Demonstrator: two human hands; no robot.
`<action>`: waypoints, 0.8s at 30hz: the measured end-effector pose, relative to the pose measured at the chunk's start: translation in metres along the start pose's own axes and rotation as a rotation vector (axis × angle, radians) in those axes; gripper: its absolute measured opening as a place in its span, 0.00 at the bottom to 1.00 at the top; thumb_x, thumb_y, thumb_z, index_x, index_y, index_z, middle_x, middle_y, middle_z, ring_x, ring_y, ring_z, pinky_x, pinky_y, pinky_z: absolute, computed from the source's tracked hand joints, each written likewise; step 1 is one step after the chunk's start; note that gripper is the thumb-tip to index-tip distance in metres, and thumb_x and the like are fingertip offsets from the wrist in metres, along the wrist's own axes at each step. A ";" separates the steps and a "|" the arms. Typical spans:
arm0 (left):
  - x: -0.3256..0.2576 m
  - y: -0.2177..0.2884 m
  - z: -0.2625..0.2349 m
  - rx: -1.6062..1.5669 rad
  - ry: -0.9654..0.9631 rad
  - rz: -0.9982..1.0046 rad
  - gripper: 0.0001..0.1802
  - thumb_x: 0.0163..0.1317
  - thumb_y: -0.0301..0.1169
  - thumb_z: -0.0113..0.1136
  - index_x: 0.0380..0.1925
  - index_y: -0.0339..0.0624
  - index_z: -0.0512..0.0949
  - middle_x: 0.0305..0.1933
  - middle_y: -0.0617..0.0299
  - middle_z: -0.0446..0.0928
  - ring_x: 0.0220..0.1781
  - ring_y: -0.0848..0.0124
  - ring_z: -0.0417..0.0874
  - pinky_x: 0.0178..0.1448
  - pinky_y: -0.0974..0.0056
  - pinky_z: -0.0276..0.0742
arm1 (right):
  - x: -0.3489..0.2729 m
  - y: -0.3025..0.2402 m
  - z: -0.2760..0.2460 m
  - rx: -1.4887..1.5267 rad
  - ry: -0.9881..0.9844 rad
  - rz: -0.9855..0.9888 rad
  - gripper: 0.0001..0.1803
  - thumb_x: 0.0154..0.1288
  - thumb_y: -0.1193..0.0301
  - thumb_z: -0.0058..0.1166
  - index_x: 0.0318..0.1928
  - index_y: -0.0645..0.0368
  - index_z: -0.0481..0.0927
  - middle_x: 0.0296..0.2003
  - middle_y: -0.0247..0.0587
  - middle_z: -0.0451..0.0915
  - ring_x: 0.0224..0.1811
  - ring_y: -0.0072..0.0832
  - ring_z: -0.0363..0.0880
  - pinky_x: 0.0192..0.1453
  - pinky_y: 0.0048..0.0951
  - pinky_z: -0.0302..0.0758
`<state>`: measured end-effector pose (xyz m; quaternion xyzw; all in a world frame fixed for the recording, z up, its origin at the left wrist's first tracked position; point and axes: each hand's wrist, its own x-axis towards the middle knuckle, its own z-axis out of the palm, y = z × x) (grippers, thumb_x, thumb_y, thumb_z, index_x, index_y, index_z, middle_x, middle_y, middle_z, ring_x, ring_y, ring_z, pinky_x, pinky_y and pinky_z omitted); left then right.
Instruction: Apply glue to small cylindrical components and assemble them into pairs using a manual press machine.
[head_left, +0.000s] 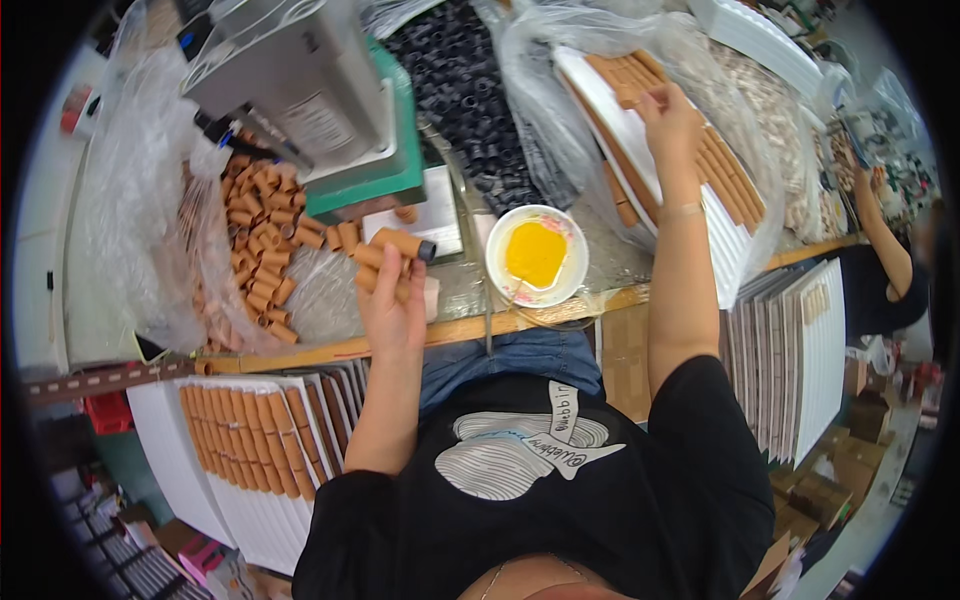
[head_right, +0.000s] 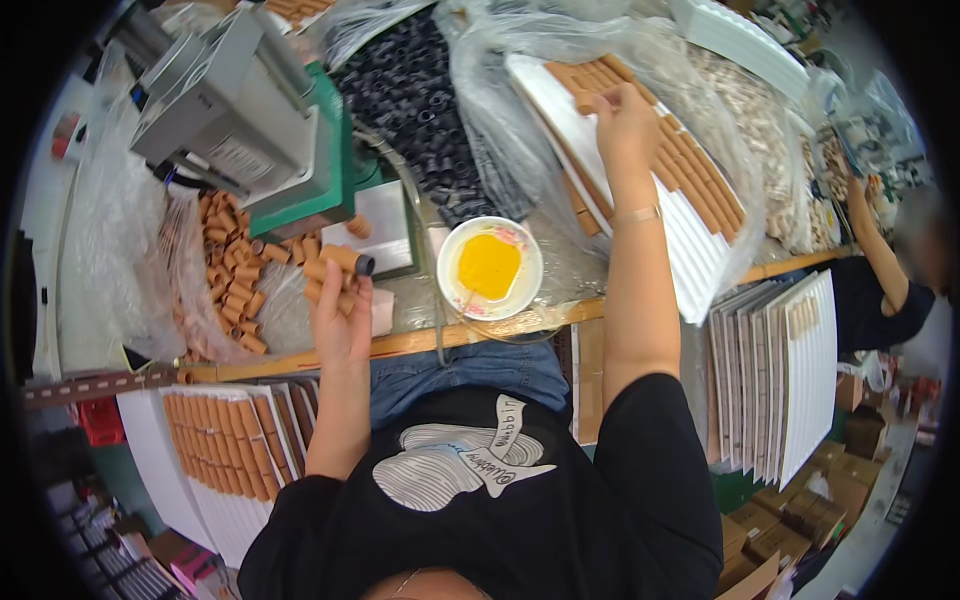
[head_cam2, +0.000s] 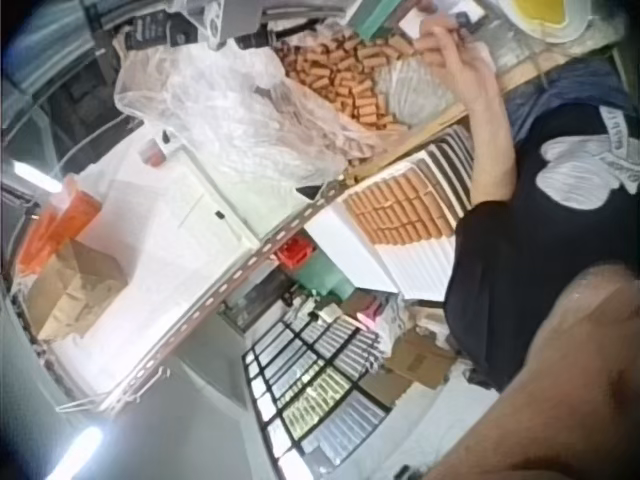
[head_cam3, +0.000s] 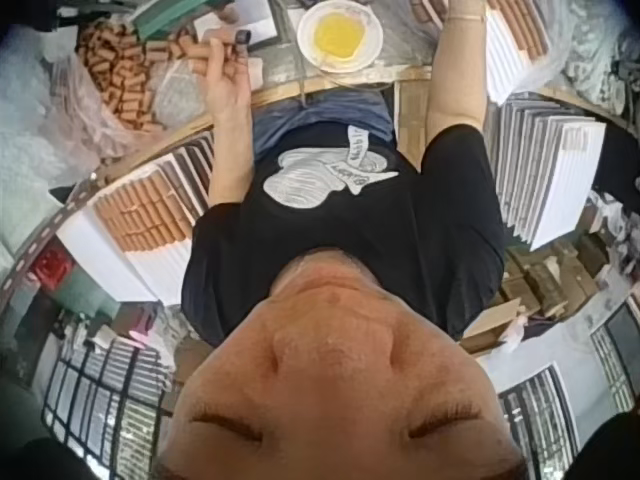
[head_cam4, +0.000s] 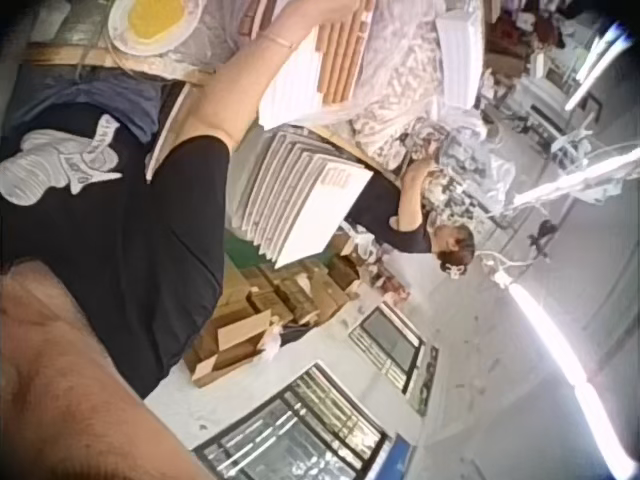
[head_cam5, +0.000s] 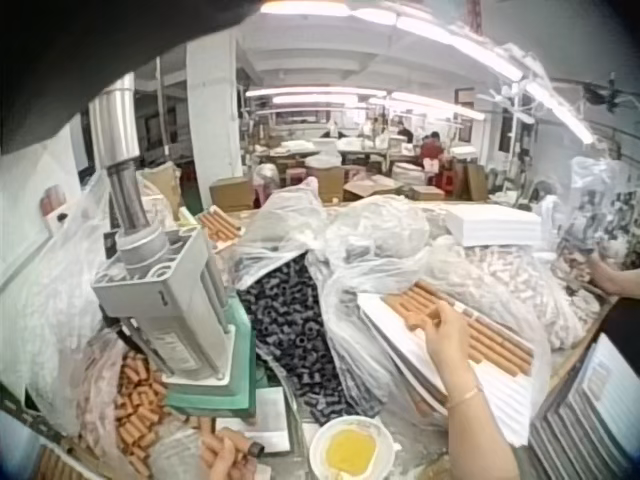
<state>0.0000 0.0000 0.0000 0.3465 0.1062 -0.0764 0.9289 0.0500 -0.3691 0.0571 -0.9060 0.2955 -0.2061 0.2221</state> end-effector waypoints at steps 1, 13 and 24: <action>-0.003 0.001 0.006 0.028 0.001 0.034 0.17 0.66 0.28 0.58 0.54 0.44 0.69 0.52 0.63 0.73 0.53 0.72 0.75 0.56 0.65 0.72 | -0.015 -0.005 -0.007 0.069 0.045 -0.053 0.20 0.58 0.60 0.62 0.48 0.56 0.79 0.43 0.52 0.82 0.48 0.43 0.80 0.52 0.39 0.75; -0.008 0.002 0.003 0.081 -0.004 0.019 0.17 0.65 0.26 0.58 0.53 0.43 0.70 0.49 0.63 0.74 0.49 0.75 0.76 0.53 0.68 0.72 | 0.066 0.032 0.046 0.044 -0.470 0.063 0.23 0.63 0.56 0.57 0.46 0.66 0.79 0.38 0.49 0.82 0.39 0.34 0.80 0.44 0.33 0.75; 0.001 -0.008 0.012 0.111 -0.063 0.192 0.19 0.63 0.22 0.59 0.54 0.36 0.68 0.49 0.58 0.74 0.52 0.72 0.76 0.56 0.67 0.73 | -0.147 -0.077 0.000 0.540 -0.358 -0.591 0.15 0.52 0.71 0.66 0.42 0.58 0.81 0.35 0.39 0.82 0.36 0.33 0.78 0.42 0.32 0.73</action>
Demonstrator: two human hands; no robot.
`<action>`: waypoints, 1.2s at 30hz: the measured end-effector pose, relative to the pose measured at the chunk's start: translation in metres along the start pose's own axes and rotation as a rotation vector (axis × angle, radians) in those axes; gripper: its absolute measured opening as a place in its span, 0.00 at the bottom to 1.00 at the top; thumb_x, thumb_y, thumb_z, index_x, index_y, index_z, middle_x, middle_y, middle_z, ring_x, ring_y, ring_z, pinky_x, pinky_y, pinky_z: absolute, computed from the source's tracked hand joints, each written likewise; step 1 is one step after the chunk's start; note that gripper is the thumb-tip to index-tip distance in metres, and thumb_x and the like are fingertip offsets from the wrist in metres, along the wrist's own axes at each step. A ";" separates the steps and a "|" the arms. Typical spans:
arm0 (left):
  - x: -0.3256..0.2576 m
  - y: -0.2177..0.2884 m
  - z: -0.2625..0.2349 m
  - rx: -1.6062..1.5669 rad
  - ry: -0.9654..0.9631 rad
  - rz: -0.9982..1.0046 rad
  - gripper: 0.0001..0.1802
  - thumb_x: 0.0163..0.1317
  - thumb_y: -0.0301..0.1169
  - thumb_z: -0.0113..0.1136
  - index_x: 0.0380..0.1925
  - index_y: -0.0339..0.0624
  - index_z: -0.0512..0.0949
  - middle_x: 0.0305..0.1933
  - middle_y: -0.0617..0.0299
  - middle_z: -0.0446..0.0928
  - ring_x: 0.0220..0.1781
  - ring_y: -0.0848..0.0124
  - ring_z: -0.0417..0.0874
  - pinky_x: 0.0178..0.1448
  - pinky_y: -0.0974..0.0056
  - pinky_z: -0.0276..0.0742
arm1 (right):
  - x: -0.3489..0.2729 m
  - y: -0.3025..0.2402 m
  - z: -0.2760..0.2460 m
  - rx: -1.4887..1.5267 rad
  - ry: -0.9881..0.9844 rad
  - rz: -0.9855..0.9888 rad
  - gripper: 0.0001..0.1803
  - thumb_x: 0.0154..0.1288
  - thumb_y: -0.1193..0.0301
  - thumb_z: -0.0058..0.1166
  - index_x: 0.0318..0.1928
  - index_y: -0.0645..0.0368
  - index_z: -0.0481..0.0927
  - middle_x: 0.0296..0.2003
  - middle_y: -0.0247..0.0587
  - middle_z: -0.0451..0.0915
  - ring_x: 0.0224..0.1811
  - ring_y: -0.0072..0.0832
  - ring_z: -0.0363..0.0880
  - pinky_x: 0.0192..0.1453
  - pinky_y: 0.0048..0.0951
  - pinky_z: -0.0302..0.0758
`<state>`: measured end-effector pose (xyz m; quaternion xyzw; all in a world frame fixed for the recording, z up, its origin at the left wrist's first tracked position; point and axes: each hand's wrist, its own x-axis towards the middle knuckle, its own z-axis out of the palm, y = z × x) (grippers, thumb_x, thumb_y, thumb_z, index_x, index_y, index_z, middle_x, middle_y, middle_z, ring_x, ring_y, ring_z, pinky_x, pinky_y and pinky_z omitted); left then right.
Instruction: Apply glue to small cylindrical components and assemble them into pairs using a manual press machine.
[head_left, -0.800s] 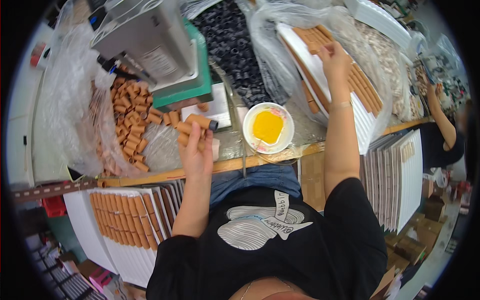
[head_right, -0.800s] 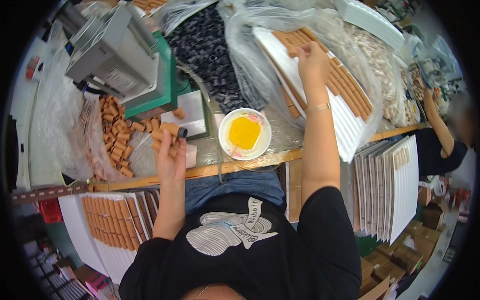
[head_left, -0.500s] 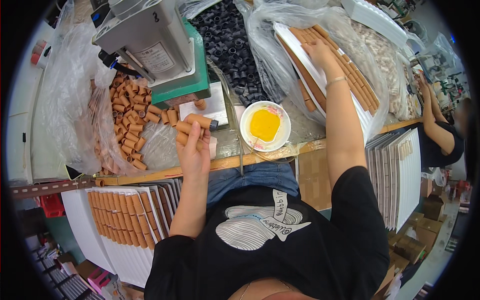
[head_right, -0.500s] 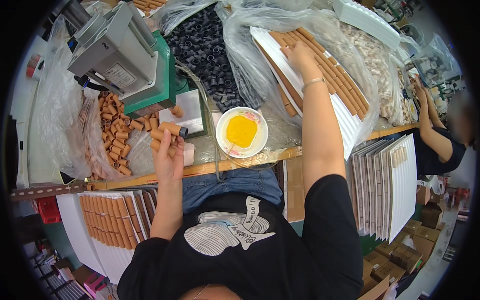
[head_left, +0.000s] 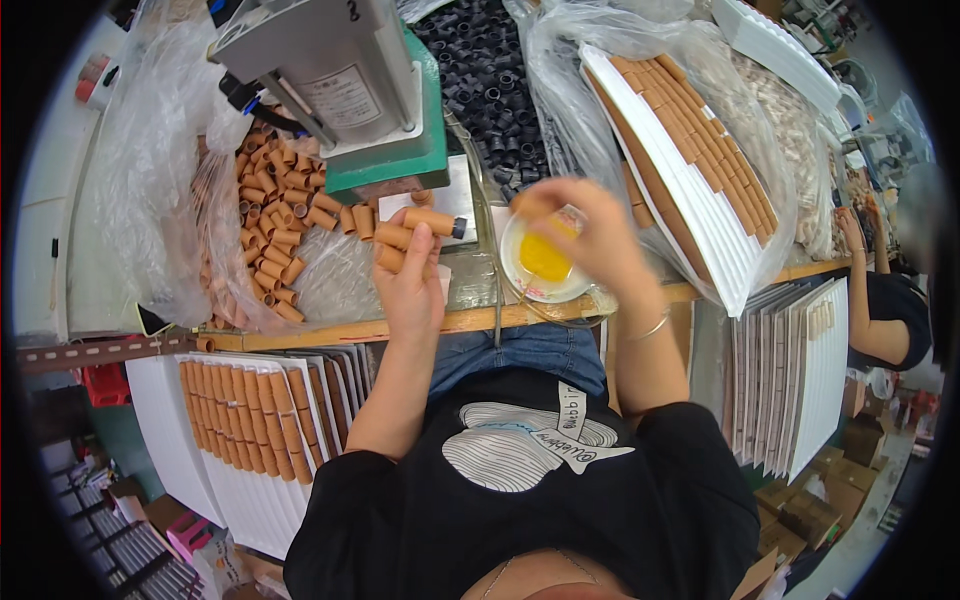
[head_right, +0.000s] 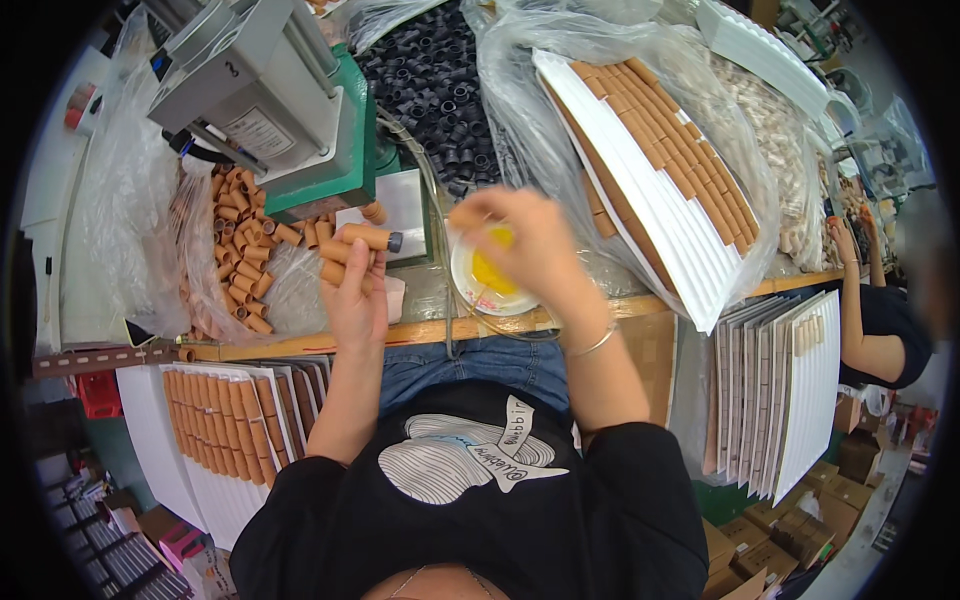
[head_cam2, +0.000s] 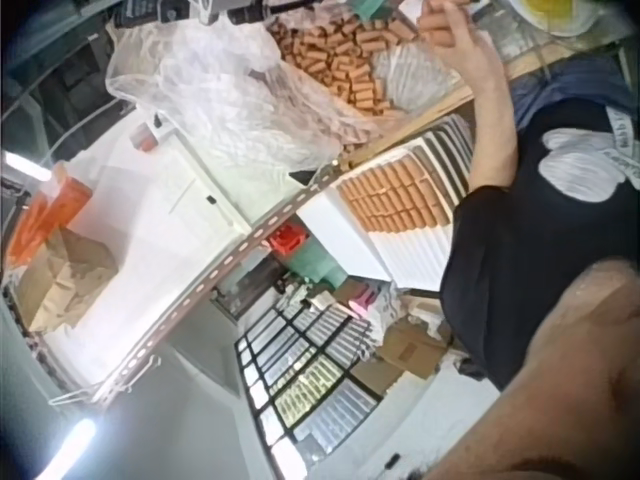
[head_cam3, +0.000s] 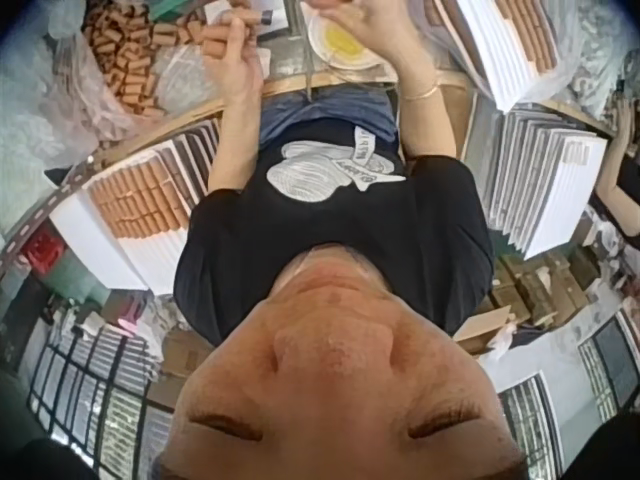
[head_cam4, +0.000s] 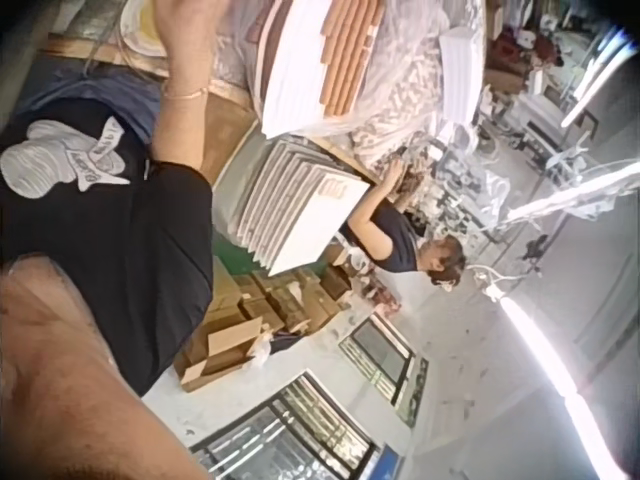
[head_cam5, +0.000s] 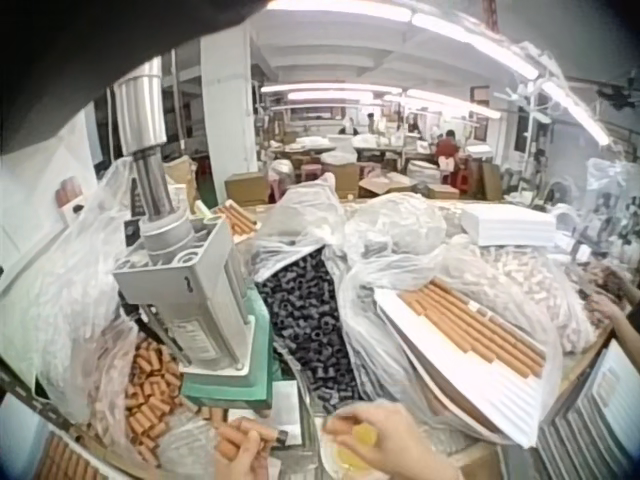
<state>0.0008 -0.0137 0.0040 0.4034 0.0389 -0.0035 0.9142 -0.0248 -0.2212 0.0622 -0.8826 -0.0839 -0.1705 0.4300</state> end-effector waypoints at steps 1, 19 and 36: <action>-0.001 -0.002 0.002 0.005 0.003 0.001 0.19 0.63 0.22 0.59 0.54 0.36 0.68 0.49 0.58 0.74 0.52 0.72 0.76 0.56 0.67 0.73 | -0.008 -0.001 0.018 -0.084 -0.053 -0.114 0.18 0.50 0.73 0.67 0.44 0.61 0.80 0.36 0.39 0.82 0.36 0.32 0.77 0.42 0.30 0.72; 0.075 0.020 -0.027 1.476 -0.231 0.302 0.30 0.48 0.30 0.72 0.50 0.35 0.67 0.43 0.48 0.76 0.49 0.54 0.77 0.53 0.58 0.72 | 0.043 0.006 0.106 -0.275 -0.038 0.004 0.14 0.53 0.66 0.63 0.38 0.56 0.77 0.36 0.42 0.78 0.45 0.41 0.72 0.45 0.45 0.64; -0.014 0.034 -0.012 0.676 -0.661 -0.122 0.21 0.50 0.23 0.70 0.41 0.42 0.69 0.41 0.67 0.73 0.42 0.79 0.74 0.47 0.72 0.71 | -0.029 -0.023 0.033 0.416 -0.220 0.005 0.12 0.60 0.70 0.61 0.43 0.63 0.79 0.30 0.41 0.78 0.27 0.24 0.77 0.32 0.24 0.73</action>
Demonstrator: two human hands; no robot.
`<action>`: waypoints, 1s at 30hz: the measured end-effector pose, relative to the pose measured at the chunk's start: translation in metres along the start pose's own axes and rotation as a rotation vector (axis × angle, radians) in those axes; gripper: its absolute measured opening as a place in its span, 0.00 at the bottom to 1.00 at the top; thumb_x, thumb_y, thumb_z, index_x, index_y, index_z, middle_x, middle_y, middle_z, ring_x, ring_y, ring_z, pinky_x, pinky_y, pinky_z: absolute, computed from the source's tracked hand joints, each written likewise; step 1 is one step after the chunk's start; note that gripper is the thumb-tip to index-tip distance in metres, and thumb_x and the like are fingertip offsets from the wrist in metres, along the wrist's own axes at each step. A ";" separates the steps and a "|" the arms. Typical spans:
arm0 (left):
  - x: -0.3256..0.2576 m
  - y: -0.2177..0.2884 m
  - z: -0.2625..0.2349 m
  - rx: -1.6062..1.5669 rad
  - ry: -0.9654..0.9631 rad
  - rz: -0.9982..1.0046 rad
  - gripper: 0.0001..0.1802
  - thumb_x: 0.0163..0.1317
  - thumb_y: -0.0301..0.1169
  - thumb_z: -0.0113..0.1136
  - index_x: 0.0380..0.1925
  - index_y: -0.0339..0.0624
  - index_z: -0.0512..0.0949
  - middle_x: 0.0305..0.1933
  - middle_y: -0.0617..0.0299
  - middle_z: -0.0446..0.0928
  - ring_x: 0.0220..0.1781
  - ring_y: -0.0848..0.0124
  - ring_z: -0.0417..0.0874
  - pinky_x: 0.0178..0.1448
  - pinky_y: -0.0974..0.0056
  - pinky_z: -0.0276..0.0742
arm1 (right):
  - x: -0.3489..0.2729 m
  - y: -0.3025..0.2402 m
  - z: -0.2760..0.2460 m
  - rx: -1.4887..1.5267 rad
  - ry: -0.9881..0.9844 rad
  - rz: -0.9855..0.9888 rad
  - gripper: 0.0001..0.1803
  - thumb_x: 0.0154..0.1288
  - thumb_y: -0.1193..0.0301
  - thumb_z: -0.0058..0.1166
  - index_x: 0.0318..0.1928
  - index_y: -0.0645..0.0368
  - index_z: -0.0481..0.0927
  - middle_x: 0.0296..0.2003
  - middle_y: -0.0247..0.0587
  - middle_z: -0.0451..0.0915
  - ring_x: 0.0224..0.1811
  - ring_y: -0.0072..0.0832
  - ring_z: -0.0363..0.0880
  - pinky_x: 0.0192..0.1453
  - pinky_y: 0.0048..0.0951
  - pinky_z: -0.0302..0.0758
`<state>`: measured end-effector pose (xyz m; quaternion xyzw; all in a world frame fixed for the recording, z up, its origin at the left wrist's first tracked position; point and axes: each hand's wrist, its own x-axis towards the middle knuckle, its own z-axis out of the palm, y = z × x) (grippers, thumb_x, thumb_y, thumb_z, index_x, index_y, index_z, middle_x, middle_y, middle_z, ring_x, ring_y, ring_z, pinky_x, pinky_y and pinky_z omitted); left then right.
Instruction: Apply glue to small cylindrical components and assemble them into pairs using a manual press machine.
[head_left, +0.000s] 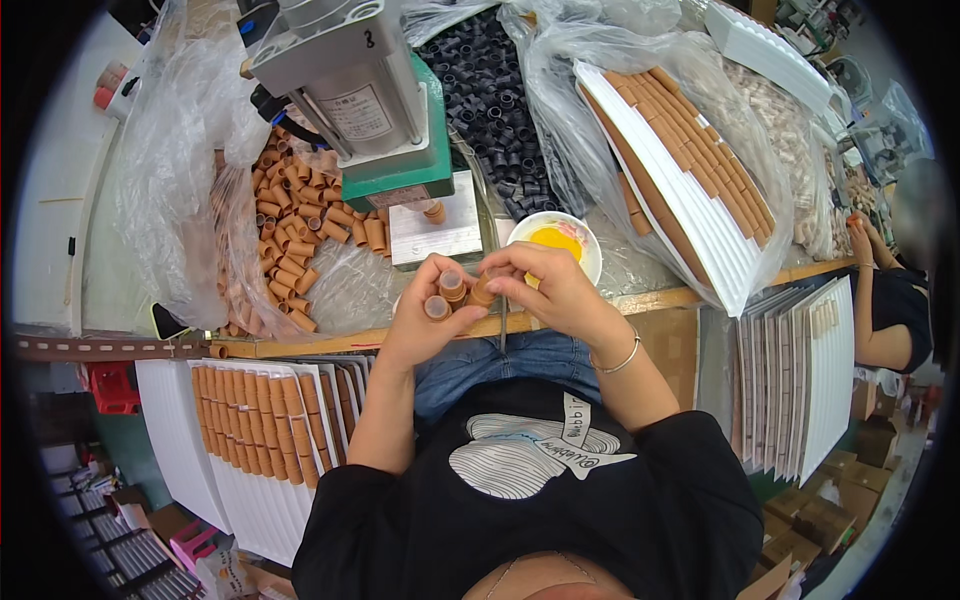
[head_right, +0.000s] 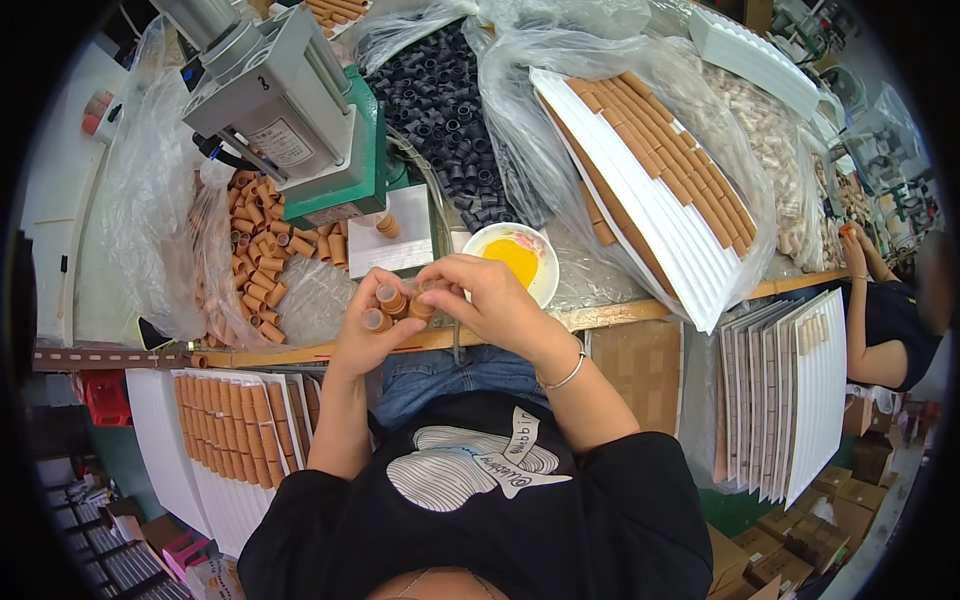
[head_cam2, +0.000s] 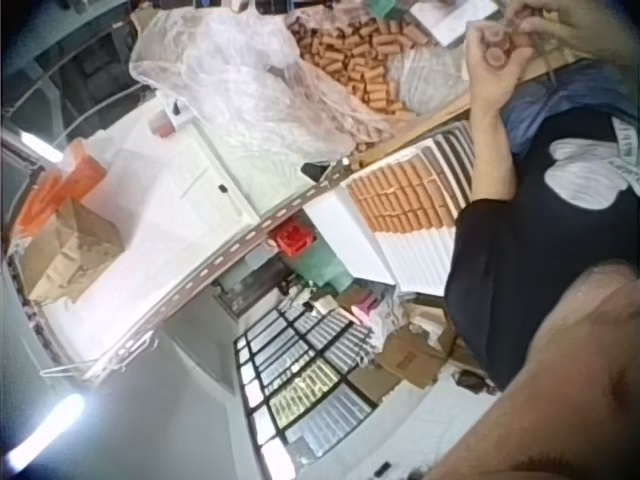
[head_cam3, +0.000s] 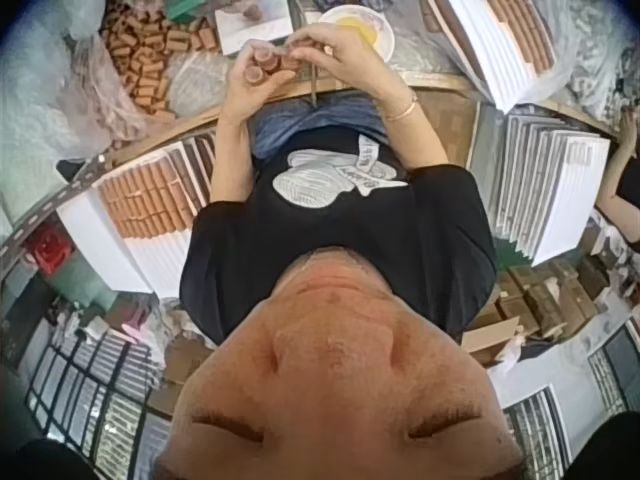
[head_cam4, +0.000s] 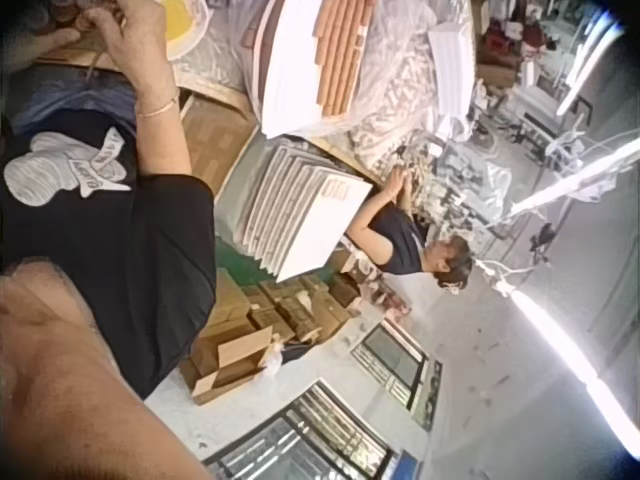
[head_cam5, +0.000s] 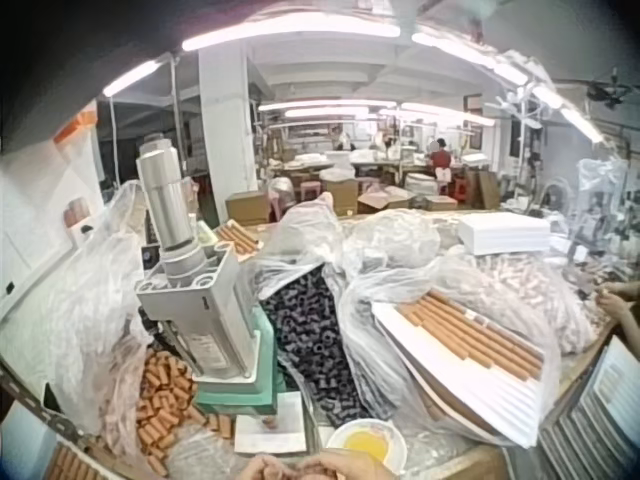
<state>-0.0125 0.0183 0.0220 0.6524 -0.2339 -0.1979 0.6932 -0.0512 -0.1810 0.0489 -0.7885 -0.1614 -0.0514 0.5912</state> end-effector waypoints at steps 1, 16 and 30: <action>0.002 -0.003 0.007 0.001 -0.007 -0.001 0.21 0.50 0.23 0.70 0.41 0.42 0.69 0.41 0.67 0.73 0.42 0.79 0.74 0.47 0.72 0.71 | -0.001 0.000 -0.001 -0.032 0.085 0.034 0.10 0.61 0.72 0.60 0.41 0.64 0.80 0.28 0.41 0.79 0.27 0.25 0.78 0.31 0.25 0.73; -0.010 -0.012 0.023 0.708 0.345 0.442 0.18 0.49 0.26 0.66 0.40 0.42 0.72 0.37 0.54 0.77 0.37 0.55 0.79 0.43 0.57 0.74 | 0.014 0.009 0.019 -0.562 0.202 0.112 0.21 0.60 0.61 0.59 0.17 0.61 0.72 0.13 0.46 0.71 0.15 0.37 0.68 0.23 0.36 0.65; -0.323 0.120 -0.100 0.883 0.933 -0.677 0.19 0.39 0.30 0.76 0.29 0.38 0.76 0.31 0.58 0.81 0.34 0.69 0.79 0.43 0.64 0.75 | 0.104 0.123 -0.062 -1.054 0.035 0.075 0.11 0.58 0.69 0.61 0.40 0.59 0.79 0.36 0.45 0.81 0.39 0.42 0.80 0.43 0.39 0.75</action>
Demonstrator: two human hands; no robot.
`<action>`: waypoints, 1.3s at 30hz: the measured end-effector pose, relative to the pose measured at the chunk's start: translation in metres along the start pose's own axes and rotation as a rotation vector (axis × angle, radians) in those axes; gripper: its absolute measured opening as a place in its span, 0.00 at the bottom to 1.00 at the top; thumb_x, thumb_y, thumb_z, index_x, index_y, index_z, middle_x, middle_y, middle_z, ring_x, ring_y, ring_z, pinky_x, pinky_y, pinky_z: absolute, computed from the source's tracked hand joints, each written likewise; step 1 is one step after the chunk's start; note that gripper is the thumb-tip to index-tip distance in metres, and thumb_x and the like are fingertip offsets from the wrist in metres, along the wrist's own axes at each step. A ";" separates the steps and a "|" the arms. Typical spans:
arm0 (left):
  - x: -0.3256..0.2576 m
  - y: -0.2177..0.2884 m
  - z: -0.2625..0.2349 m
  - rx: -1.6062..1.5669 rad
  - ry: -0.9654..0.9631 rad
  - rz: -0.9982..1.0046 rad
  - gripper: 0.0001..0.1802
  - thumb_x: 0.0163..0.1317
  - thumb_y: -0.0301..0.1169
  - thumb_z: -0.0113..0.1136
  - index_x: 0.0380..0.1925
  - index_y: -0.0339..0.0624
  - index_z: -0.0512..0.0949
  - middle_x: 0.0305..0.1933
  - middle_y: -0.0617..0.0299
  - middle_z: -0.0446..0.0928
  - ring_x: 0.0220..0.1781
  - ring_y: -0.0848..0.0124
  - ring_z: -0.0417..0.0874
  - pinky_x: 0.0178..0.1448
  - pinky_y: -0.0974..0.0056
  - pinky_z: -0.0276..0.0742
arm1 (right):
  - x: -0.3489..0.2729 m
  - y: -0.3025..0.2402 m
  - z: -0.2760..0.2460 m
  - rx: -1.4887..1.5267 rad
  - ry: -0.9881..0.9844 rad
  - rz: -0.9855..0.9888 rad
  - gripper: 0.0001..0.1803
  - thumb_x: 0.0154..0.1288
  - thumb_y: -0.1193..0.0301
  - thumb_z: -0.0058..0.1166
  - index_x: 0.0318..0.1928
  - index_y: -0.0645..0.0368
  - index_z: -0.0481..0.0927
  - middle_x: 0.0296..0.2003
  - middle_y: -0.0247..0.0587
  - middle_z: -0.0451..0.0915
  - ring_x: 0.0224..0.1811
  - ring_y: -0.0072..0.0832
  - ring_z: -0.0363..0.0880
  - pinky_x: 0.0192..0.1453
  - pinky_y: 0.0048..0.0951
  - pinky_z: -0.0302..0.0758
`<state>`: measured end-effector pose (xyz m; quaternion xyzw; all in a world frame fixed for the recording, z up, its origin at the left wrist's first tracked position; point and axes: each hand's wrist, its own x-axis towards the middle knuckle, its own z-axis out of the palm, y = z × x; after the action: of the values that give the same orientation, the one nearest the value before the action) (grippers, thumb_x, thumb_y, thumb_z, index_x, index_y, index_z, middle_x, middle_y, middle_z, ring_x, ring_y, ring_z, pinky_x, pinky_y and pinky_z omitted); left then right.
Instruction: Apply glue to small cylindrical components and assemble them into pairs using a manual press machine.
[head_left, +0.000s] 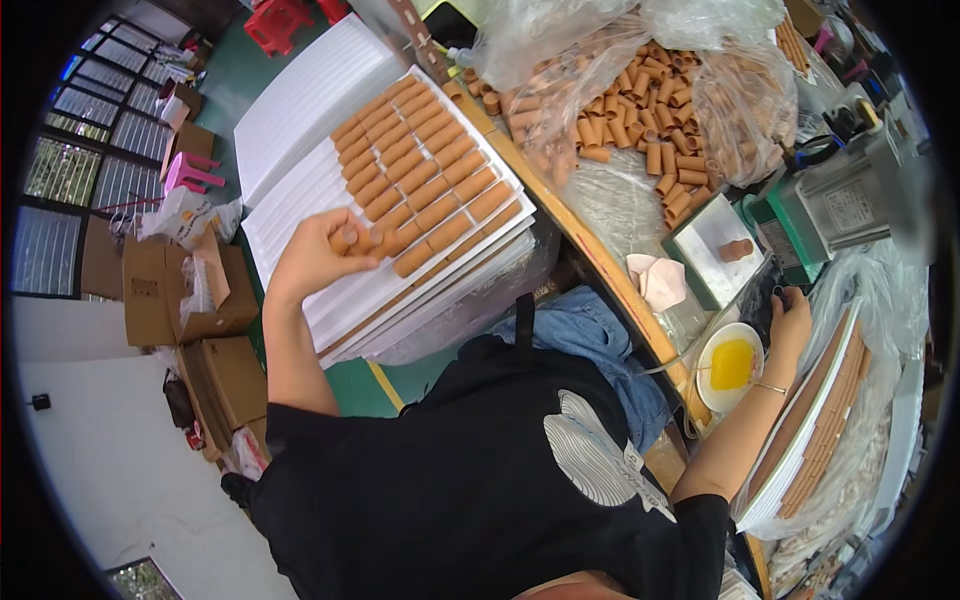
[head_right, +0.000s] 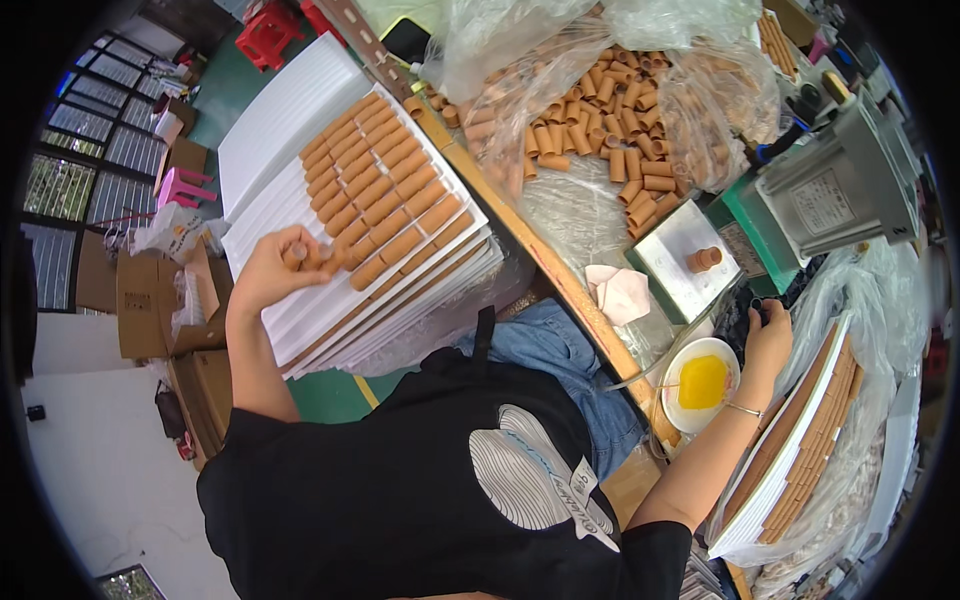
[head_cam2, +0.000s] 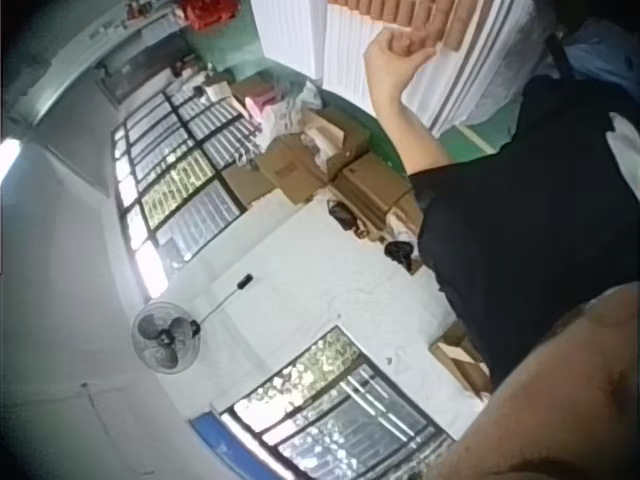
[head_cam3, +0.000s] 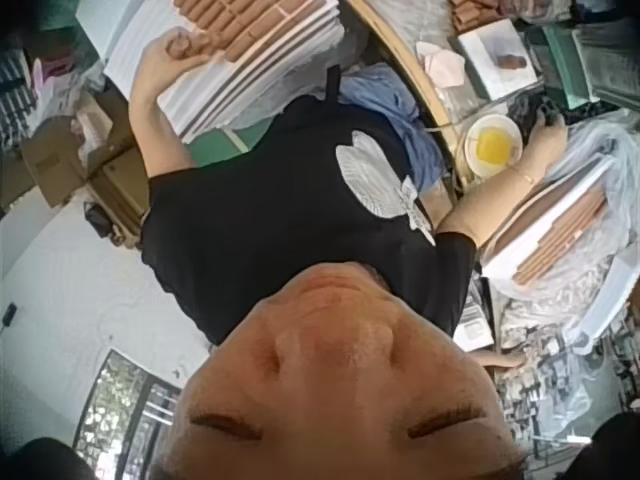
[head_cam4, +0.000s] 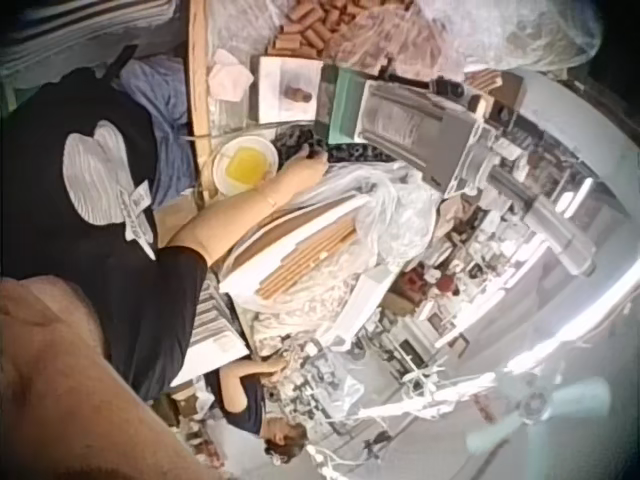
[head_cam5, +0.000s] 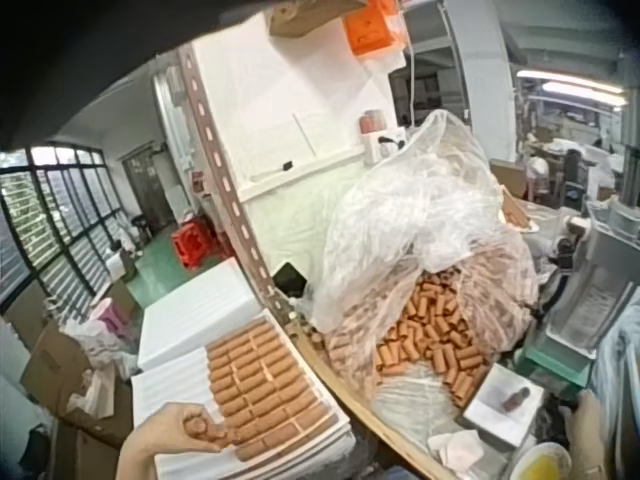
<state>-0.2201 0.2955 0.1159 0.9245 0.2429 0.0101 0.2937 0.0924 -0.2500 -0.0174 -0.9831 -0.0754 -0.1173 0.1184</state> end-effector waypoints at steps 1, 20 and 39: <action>-0.009 -0.009 0.001 0.015 -0.094 -0.111 0.20 0.37 0.30 0.77 0.27 0.37 0.75 0.30 0.57 0.80 0.32 0.69 0.78 0.42 0.64 0.74 | 0.002 0.001 0.000 -0.003 -0.008 -0.007 0.11 0.58 0.69 0.61 0.40 0.59 0.79 0.36 0.45 0.81 0.39 0.42 0.80 0.43 0.39 0.75; -0.033 -0.067 0.085 -0.191 0.646 -0.168 0.19 0.68 0.37 0.52 0.53 0.39 0.74 0.57 0.50 0.73 0.60 0.60 0.72 0.63 0.59 0.66 | 0.189 -0.023 0.038 0.355 -0.046 -0.132 0.17 0.65 0.65 0.50 0.48 0.64 0.78 0.44 0.54 0.81 0.42 0.46 0.81 0.49 0.40 0.75; 0.017 -0.007 0.080 -0.384 0.963 -0.093 0.12 0.69 0.28 0.48 0.50 0.39 0.73 0.65 0.51 0.66 0.69 0.61 0.64 0.72 0.59 0.56 | 0.313 -0.207 0.114 0.369 -0.215 -0.383 0.17 0.65 0.65 0.50 0.48 0.64 0.78 0.46 0.55 0.80 0.46 0.48 0.80 0.52 0.43 0.75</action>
<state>-0.1957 0.2647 0.0437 0.7327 0.3851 0.4657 0.3131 0.3812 0.0152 -0.0024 -0.9196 -0.2920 -0.0167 0.2621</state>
